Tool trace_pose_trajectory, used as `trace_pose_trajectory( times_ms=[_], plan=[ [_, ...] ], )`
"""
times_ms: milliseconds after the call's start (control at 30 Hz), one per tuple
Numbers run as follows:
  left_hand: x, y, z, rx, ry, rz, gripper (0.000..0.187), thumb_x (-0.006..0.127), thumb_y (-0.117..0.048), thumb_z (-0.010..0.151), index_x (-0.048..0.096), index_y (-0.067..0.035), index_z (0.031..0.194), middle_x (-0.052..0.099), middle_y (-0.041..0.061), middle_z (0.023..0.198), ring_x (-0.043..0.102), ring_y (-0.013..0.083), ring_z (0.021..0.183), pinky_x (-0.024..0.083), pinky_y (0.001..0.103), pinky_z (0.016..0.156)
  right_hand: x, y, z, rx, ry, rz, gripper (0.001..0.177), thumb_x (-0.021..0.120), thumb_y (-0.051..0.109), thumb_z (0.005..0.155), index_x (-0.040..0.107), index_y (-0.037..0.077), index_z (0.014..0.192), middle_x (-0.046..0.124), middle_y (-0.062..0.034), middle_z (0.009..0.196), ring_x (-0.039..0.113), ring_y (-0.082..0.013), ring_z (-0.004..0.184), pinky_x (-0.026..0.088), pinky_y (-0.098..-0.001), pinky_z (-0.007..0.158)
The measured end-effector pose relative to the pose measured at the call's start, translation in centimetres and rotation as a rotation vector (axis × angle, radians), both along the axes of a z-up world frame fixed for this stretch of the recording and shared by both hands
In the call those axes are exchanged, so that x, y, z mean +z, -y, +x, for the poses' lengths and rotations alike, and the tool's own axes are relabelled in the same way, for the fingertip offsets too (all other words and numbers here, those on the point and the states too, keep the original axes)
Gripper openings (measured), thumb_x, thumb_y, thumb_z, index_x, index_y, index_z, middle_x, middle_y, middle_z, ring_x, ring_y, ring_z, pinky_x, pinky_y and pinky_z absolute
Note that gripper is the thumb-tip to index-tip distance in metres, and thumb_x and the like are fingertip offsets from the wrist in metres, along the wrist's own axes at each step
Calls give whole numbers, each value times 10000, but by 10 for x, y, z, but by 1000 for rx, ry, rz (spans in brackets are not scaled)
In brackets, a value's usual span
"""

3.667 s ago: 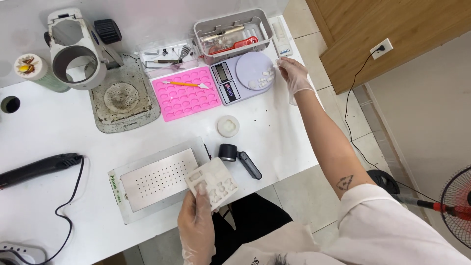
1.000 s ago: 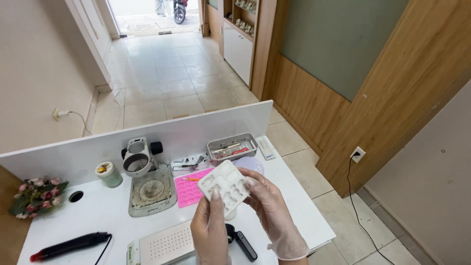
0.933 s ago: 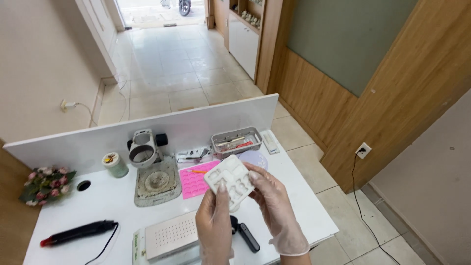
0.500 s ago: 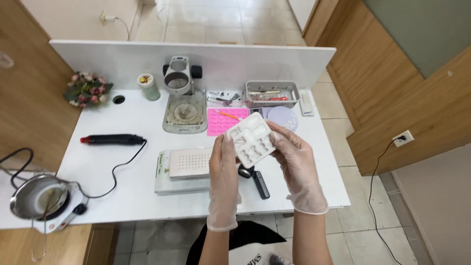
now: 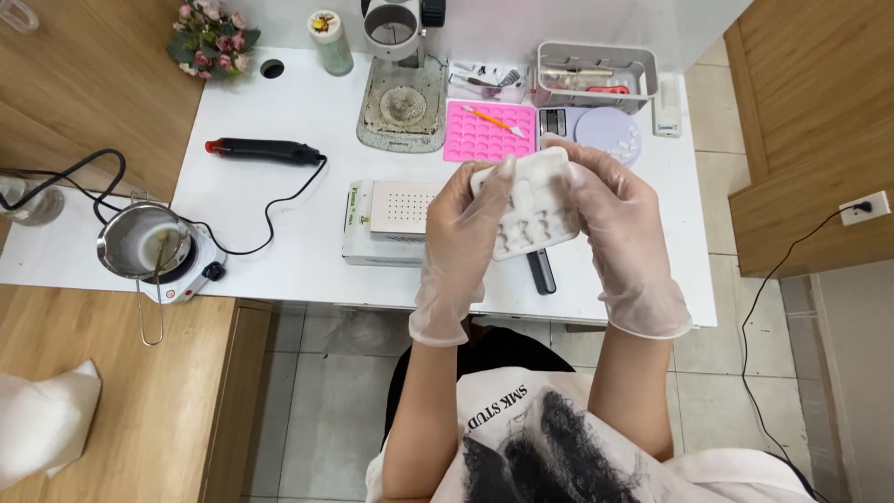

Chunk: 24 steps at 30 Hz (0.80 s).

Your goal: Removing molded wax pieces from a silicone mold and stirring melted wax in a pot on a heating plate.

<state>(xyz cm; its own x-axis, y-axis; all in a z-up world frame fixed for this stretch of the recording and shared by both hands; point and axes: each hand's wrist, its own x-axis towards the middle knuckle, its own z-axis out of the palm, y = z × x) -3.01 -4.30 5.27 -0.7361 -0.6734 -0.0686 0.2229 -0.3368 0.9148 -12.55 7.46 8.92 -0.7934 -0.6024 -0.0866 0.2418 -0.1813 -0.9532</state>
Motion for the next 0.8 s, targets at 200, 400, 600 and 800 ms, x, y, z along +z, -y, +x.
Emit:
trace_pose_trajectory(
  times_ms=[200, 400, 600, 800],
  plan=[
    [-5, -7, -7, -27, -95, 106, 242, 637, -251, 1086, 618, -38, 972, 604, -32, 827, 544, 29, 715, 487, 208, 615, -20, 6, 1, -140, -105, 130, 172, 693, 113, 989, 692, 11, 1128, 718, -13, 935, 628, -38, 723, 498, -185, 589],
    [-2, -24, -9, 23, -207, -141, 219, 599, -229, 1102, 687, -28, 1092, 659, -42, 930, 546, 11, 826, 498, 197, 730, -18, 3, 4, -185, -88, 16, 169, 654, 166, 1046, 702, 38, 1144, 657, 33, 852, 537, -9, 648, 427, -161, 533],
    [8, -27, -5, 55, -109, -196, 221, 627, -218, 1081, 696, -8, 1090, 638, -42, 883, 514, 21, 787, 485, 209, 681, -3, 6, 15, -130, -132, 57, 185, 664, 155, 1014, 677, 25, 1145, 700, 35, 945, 614, 6, 761, 533, -159, 655],
    [15, -28, 1, 39, -130, -282, 263, 594, -263, 1109, 675, -14, 1097, 641, -33, 874, 542, 21, 776, 513, 216, 683, -15, 0, 11, -42, -56, -115, 232, 665, 142, 1029, 657, -21, 1194, 703, -31, 1022, 649, -59, 851, 574, -209, 768]
  ],
)
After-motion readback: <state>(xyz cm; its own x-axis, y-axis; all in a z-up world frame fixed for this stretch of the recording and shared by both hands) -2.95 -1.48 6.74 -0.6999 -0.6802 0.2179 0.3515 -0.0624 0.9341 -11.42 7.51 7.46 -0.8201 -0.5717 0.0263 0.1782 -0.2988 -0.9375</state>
